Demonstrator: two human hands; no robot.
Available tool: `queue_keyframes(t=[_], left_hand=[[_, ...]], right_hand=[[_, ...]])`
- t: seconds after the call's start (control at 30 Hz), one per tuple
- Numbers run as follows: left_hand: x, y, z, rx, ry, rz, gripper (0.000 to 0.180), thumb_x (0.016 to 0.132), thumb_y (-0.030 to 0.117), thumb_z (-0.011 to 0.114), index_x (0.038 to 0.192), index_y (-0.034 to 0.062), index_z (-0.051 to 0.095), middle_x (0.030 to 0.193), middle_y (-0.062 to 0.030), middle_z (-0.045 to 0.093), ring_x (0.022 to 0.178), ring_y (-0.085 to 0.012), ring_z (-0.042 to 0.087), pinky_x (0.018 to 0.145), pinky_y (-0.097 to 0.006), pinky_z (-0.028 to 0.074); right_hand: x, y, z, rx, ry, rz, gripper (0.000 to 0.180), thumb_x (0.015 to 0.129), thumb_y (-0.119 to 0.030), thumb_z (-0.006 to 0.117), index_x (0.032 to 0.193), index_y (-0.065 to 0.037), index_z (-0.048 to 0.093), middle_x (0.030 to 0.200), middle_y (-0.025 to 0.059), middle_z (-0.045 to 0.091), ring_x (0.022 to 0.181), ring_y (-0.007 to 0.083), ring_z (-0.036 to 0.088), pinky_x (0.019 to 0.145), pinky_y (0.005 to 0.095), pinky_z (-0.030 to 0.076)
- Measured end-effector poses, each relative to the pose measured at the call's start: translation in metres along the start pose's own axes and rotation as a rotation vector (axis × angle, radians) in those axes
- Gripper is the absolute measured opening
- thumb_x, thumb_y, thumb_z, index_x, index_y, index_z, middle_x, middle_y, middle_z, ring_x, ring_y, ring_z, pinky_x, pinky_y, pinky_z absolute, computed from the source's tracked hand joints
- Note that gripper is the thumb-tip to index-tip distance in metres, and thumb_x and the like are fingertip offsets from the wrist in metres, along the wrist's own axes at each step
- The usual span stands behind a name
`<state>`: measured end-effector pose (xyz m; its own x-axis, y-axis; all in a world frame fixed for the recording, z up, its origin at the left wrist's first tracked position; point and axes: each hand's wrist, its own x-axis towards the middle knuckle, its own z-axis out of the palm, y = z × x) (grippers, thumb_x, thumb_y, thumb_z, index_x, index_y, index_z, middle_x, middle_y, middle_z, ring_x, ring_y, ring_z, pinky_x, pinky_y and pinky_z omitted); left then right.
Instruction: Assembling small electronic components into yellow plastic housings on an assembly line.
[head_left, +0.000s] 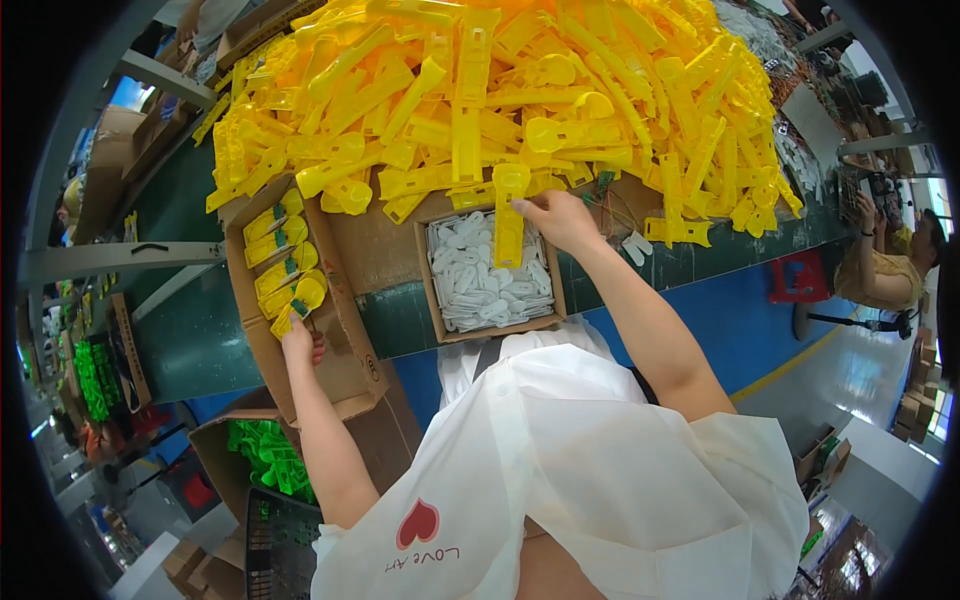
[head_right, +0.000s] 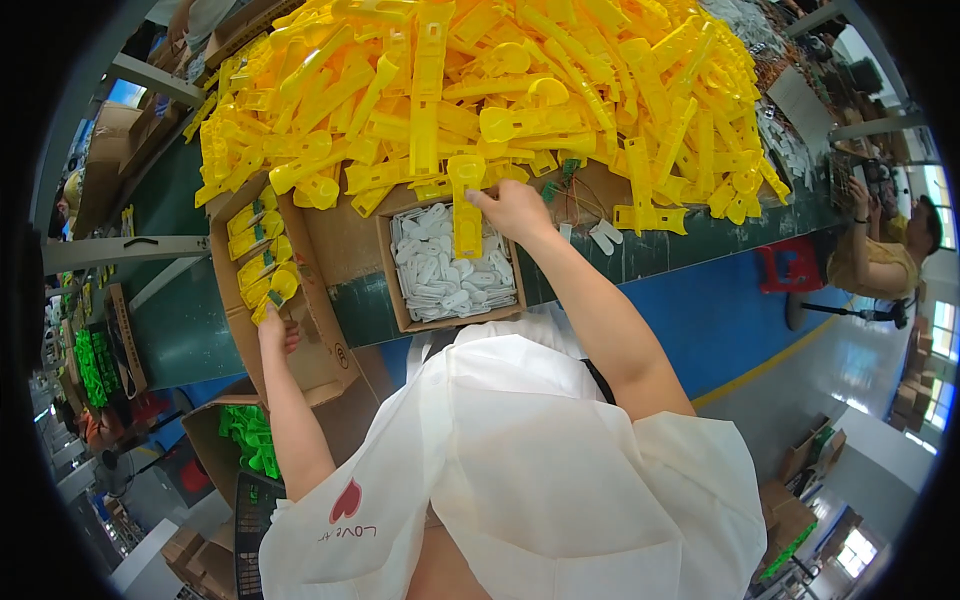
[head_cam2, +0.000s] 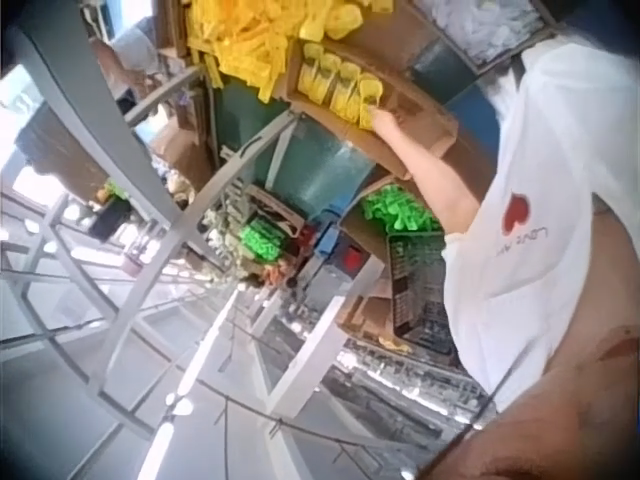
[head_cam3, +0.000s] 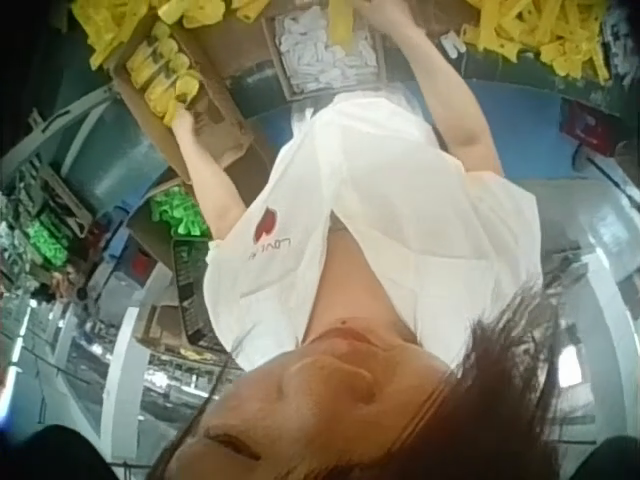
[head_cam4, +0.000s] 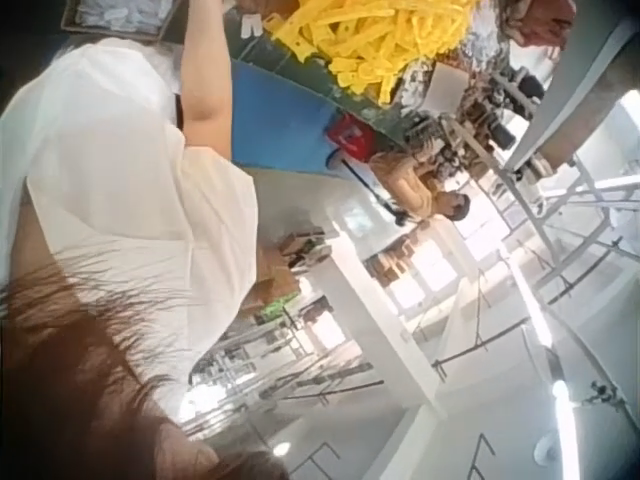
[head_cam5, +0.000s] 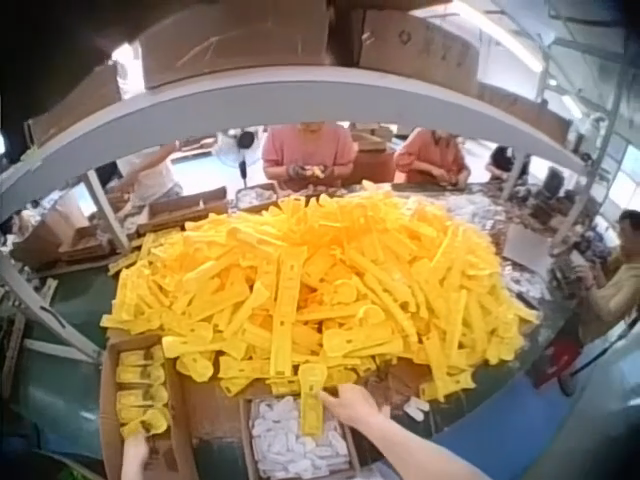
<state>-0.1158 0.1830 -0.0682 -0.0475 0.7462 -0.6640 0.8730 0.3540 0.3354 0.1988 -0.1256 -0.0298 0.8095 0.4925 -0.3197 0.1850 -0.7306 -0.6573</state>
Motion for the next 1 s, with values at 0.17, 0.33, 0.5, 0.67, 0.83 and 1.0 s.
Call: queue_keyframes(t=[0.17, 0.33, 0.5, 0.67, 0.83, 1.0], left_hand=[[-0.094, 0.047, 0.011, -0.168, -0.238, 0.391, 0.064, 0.086, 0.053, 0.029, 0.079, -0.0029, 0.059, 0.06, -0.0095, 0.059, 0.049, -0.0199, 0.057, 0.044, -0.028, 0.046], [-0.168, 0.077, 0.076, -0.792, -1.24, 0.365, 0.059, 0.084, 0.048, 0.043, 0.115, -0.003, 0.041, 0.097, -0.0143, 0.057, 0.086, -0.0232, 0.059, 0.071, -0.032, 0.05], [-0.152, 0.061, 0.106, -0.888, -0.939, 0.273, 0.031, 0.08, 0.012, 0.057, 0.108, 0.0043, 0.045, 0.085, -0.0062, 0.053, 0.075, -0.0168, 0.055, 0.066, -0.032, 0.049], [-0.148, 0.046, 0.09, -0.997, -1.0, 0.294, 0.035, 0.082, 0.007, 0.053, 0.114, 0.006, 0.042, 0.088, -0.0061, 0.052, 0.076, -0.0171, 0.054, 0.069, -0.033, 0.048], [-0.162, 0.051, 0.097, -0.977, -0.949, 0.341, 0.039, 0.08, 0.007, 0.057, 0.116, 0.0063, 0.042, 0.088, -0.0054, 0.052, 0.076, -0.0157, 0.054, 0.068, -0.031, 0.048], [-0.193, 0.067, 0.111, -0.854, -0.79, 0.532, 0.044, 0.074, 0.011, 0.066, 0.112, 0.0041, 0.044, 0.087, -0.003, 0.054, 0.073, -0.0116, 0.054, 0.068, -0.025, 0.045]], right_hand=[[-0.001, -0.024, 0.007, 0.315, 0.064, -0.169, 0.024, 0.074, -0.021, 0.059, 0.084, 0.001, 0.06, 0.075, 0.0138, 0.061, 0.07, 0.0253, 0.059, 0.062, 0.0304, 0.047], [-0.05, -0.07, 0.008, 0.05, -0.052, -1.058, 0.024, 0.071, -0.002, 0.057, 0.094, -0.005, 0.057, 0.093, 0.0104, 0.059, 0.081, 0.026, 0.057, 0.069, 0.032, 0.046], [-0.036, -0.031, 0.036, 0.092, 0.018, -0.704, 0.028, 0.066, 0.001, 0.055, 0.094, -0.004, 0.057, 0.093, 0.0112, 0.055, 0.093, 0.027, 0.052, 0.073, 0.0353, 0.046], [-0.03, 0.008, 0.062, -0.468, -0.061, -0.786, 0.016, 0.063, -0.003, 0.056, 0.079, -0.004, 0.058, 0.091, 0.0082, 0.049, 0.089, 0.0242, 0.049, 0.068, 0.0322, 0.048], [-0.021, -0.002, 0.034, -0.062, -0.045, -0.648, 0.007, 0.069, -0.007, 0.058, 0.075, -0.004, 0.059, 0.082, 0.0072, 0.056, 0.078, 0.0223, 0.054, 0.061, 0.0295, 0.046], [-0.043, -0.028, 0.012, 0.653, -0.56, -0.039, 0.015, 0.082, -0.016, 0.057, 0.091, -0.005, 0.058, 0.071, -0.0008, 0.056, 0.064, 0.0057, 0.05, 0.054, 0.0196, 0.041]])
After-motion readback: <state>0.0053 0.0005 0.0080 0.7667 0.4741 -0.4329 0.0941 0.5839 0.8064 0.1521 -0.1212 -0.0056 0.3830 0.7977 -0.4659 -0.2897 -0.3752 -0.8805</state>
